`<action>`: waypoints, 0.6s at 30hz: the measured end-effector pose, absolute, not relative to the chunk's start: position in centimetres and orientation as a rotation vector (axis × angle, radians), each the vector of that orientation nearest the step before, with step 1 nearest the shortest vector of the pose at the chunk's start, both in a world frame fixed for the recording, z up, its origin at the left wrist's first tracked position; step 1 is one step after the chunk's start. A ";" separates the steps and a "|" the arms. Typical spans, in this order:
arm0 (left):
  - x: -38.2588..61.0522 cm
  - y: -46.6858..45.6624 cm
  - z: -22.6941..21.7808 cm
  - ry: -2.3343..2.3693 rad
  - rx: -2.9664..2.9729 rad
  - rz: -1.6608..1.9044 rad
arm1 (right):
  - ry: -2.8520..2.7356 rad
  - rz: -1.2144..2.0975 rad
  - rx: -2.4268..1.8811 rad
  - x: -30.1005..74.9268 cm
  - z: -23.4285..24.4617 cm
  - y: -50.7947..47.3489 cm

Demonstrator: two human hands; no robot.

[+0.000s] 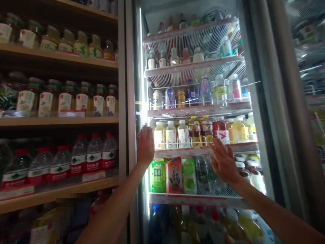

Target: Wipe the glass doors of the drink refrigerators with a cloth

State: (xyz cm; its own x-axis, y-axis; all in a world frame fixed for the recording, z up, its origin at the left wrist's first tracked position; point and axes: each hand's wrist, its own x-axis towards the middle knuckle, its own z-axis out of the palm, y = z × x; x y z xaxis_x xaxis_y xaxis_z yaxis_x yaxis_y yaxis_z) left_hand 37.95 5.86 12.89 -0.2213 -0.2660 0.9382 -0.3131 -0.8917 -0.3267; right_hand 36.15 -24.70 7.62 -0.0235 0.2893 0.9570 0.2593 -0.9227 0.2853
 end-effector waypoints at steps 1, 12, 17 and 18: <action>37.9 6.2 12.2 -0.625 1.930 2.302 | 0.613 2.136 2.180 36.2 7.5 -24.5; 37.0 9.3 5.1 -0.592 2.109 2.253 | 0.729 2.150 2.119 36.5 7.9 -23.5; 36.5 8.5 0.5 -1.449 2.388 2.004 | 0.873 2.116 2.117 36.2 7.4 -22.4; 36.5 8.5 0.3 -1.534 2.435 1.933 | 0.884 2.127 2.109 36.3 7.3 -22.2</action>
State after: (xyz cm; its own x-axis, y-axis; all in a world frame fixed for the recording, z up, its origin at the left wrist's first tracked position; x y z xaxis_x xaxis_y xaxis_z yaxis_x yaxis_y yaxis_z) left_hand 36.50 8.45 0.28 0.0135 -0.7836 0.6212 -0.4272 -0.5662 -0.7049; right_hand 36.26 -22.18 7.30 -0.0876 0.3950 0.9145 0.3695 -0.8397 0.3981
